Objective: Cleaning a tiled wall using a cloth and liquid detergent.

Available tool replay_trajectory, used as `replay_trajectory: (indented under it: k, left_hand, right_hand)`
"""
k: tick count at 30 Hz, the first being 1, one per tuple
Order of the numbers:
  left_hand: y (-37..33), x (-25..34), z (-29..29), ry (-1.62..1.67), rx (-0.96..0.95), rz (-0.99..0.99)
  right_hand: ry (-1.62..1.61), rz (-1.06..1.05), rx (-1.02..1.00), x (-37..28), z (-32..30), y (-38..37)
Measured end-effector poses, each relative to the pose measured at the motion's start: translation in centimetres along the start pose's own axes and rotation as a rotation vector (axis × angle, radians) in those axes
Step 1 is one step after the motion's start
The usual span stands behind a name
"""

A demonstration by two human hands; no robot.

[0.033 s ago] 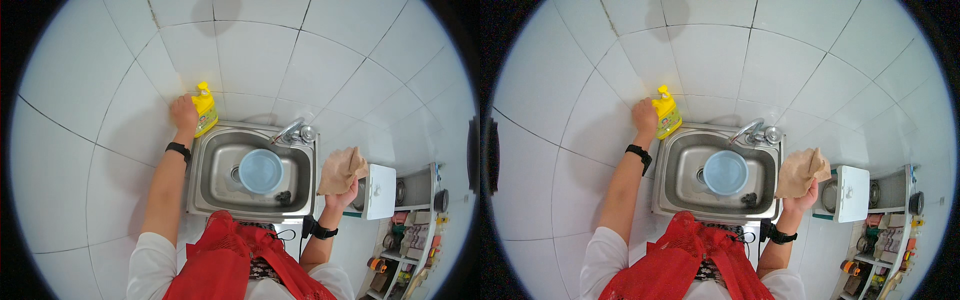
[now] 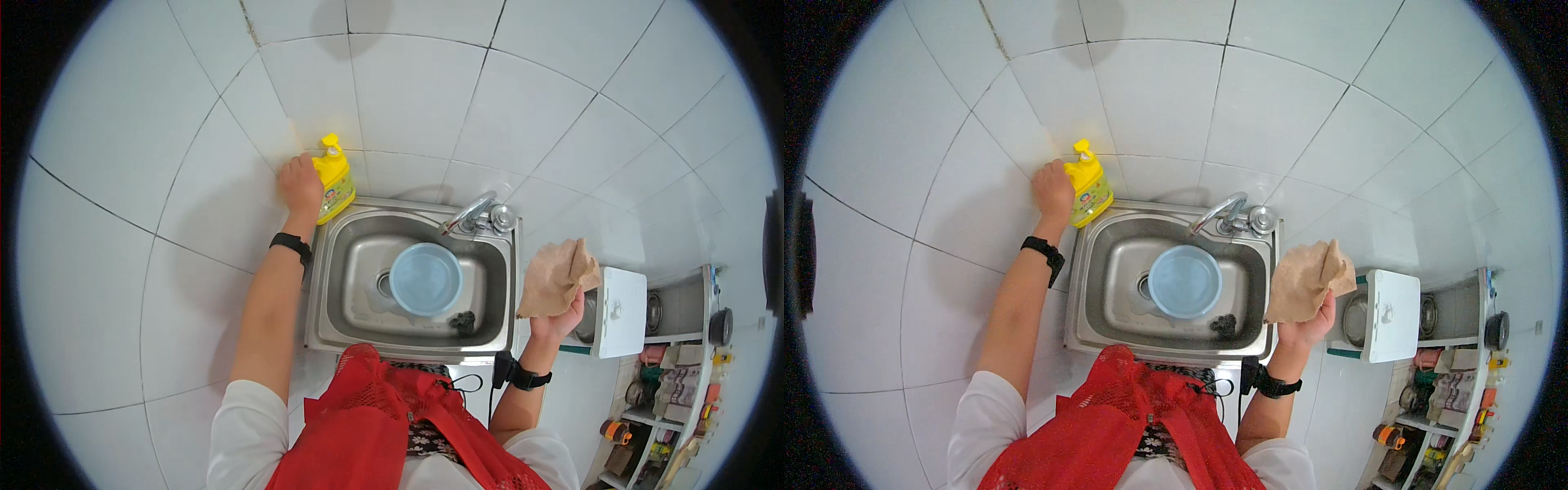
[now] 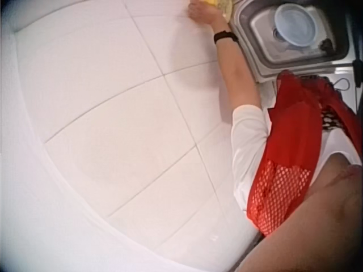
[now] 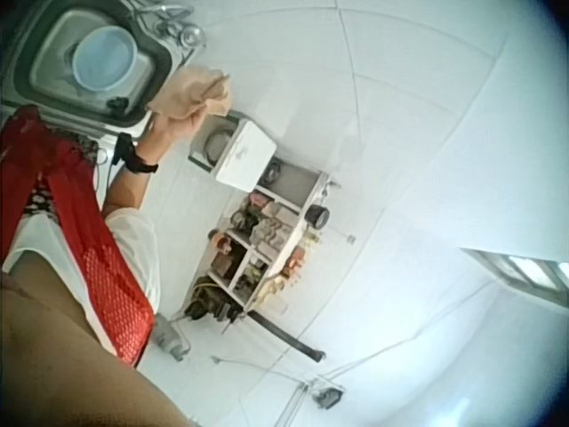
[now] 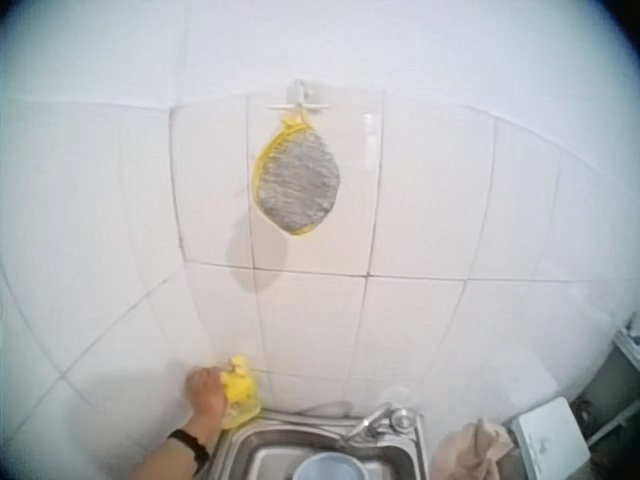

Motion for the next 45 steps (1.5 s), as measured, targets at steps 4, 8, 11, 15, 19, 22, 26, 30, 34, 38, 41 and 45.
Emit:
replay_trajectory:
  k: [4, 8, 11, 15, 19, 22, 26, 30, 34, 38, 41, 45]
  left_hand:
    - [0.3, -0.4, 0.3, -0.004, -0.005, -0.011]
    - [0.5, -0.4, -0.9, 0.099, -0.063, -0.068]
    - [0.5, 1.1, -5.0, 0.158, 0.153, -0.023]
    - [4.6, 3.1, -9.1, 0.443, 0.098, 0.039]
    - [8.4, 3.8, -13.0, 0.658, -0.037, 0.068]
    - [12.0, 2.1, -14.7, 0.740, -0.100, 0.032]
    - [14.7, -0.4, -19.3, 0.662, -0.095, -0.006]
    - [17.9, -4.0, -25.2, 0.515, -0.066, -0.074]
    - [21.5, -5.8, -30.1, 0.340, -0.030, -0.120]
    - [24.5, -6.1, -35.1, 0.116, -0.060, -0.164]
    - [25.9, -6.5, -38.0, -0.040, -0.117, -0.211]
    - [26.3, -7.7, -41.4, -0.153, -0.132, -0.162]
  right_hand:
    - [-0.016, 0.025, 0.006, 0.4, -0.2, -0.1]
    - [-0.014, 0.050, 0.017, 1.4, 0.1, 0.3]
    - [-0.032, 0.075, 0.024, 2.5, 0.5, 1.0]
    - [-0.178, 0.176, -0.152, 5.3, 2.9, 2.1]
    - [-0.058, 0.185, -0.092, 7.8, 3.4, 3.4]
    - [0.056, 0.241, -0.151, 11.0, 5.7, 5.6]
    - [0.069, 0.436, -0.290, 16.6, 4.9, 7.1]
    - [0.180, 0.621, -0.262, 22.5, 4.1, 9.1]
    - [0.239, 0.882, -0.204, 30.3, 1.9, 11.3]
    - [0.505, 0.912, -0.250, 37.4, -0.9, 17.7]
    - [0.547, 0.960, -0.334, 42.2, 0.6, 24.1]
    - [0.600, 0.935, -0.442, 43.9, 9.6, 31.7]
Point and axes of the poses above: each hand's wrist, its own y-axis away from the middle knuckle, its own z-axis out of the palm, x = y × z, the point moved 8 cm from there along -y, towards the middle knuckle, and after that the axes turned 9 degrees about x, right-handed, at the moved point
